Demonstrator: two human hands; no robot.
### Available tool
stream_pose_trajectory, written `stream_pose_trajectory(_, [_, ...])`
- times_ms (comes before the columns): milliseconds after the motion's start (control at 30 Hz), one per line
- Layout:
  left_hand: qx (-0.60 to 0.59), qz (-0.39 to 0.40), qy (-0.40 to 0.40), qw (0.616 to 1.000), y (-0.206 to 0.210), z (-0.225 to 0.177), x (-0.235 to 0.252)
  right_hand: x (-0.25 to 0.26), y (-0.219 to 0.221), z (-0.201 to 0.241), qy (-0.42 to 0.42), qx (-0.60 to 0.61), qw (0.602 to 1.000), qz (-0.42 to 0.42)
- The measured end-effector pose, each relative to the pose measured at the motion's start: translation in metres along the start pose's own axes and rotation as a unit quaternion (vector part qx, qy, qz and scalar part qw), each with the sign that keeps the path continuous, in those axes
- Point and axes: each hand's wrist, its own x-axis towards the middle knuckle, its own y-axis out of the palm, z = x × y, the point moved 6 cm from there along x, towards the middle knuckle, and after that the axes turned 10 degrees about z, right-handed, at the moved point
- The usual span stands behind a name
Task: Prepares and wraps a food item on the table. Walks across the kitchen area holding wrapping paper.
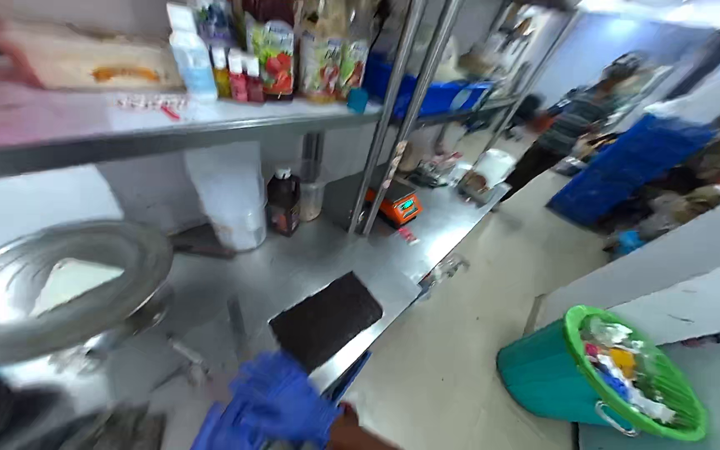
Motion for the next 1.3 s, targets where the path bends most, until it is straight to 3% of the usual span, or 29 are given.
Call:
stream_pose_trajectory(133, [0.087, -0.099, -0.069, 0.989, 0.002, 0.036, 0.021, -0.061, -0.04, -0.111, 0.135, 0.025, 0.988, -0.071])
stream_pose_trajectory(267, [0.146, -0.224, -0.091, 0.959, 0.003, 0.066, 0.039, -0.133, -0.091, -0.209, 0.335, 0.105, 0.925, -0.146])
stream_pose_trajectory(400, [0.192, -0.264, -0.073, 0.942, 0.013, 0.091, 0.055, -0.157, -0.106, -0.261, 0.401, 0.102, 0.9, -0.139])
stream_pose_trajectory(767, [0.189, -0.333, -0.039, 0.923, 0.028, 0.107, 0.067, -0.134, -0.118, -0.268, 0.465, 0.037, 0.884, -0.011])
stream_pose_trajectory(1133, [0.168, -0.336, -0.067, 0.924, 0.017, 0.096, 0.073, -0.127, -0.122, -0.265, 0.507, 0.091, 0.857, 0.013])
stream_pose_trajectory(1300, [0.141, -0.345, -0.085, 0.924, 0.002, 0.099, 0.074, -0.132, -0.121, -0.264, 0.489, 0.095, 0.867, -0.012])
